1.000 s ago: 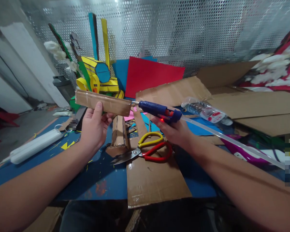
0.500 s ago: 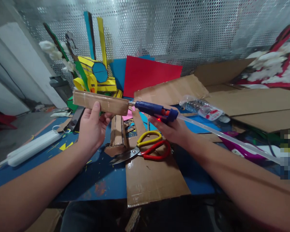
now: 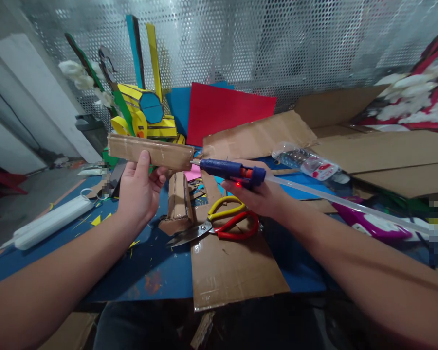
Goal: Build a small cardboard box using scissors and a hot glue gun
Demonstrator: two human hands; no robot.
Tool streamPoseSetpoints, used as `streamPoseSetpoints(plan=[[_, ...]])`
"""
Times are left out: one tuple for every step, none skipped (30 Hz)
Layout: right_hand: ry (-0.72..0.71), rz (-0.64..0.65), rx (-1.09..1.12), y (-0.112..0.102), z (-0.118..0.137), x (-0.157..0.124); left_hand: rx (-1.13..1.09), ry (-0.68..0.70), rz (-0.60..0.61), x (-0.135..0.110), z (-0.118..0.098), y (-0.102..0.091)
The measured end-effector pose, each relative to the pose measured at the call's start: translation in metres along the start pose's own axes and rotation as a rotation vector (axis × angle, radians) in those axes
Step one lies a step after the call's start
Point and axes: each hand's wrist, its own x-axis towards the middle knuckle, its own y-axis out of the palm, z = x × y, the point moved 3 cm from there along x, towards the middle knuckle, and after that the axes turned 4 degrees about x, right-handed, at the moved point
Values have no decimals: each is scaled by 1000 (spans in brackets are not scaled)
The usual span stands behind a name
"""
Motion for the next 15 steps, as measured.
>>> streamPoseSetpoints(plan=[[-3,1,-5,0,0,0,2,0,-1,0,0,0],[-2,5,-9,0,-1,0,4,0,-1,0,0,0],[-5,7,-11,0,-1,0,4,1,-2,0,0,0],[-7,12,-10,0,-1,0,3,1,-2,1,0,0],[-9,17,-8,0,-1,1,0,2,-2,1,1,-1],[-11,19,-5,0,0,1,-4,4,-3,1,1,-1],[-12,24,-1,0,1,2,-8,5,-1,1,1,-1],[-11,30,6,1,2,2,-10,6,1,2,0,-1],[-9,31,16,1,3,2,-9,5,1,2,0,-1],[-5,33,27,1,4,2,-7,0,0,2,0,-1],[2,41,39,1,5,2,-3,-7,-3,1,-1,0],[15,47,51,1,5,2,1,-15,-8,1,-2,0],[30,57,60,1,4,1,5,-23,-12,1,-2,1],[45,68,66,1,4,1,8,-28,-16,1,-3,1],[55,73,68,1,3,1,9,-31,-19,0,-3,1]])
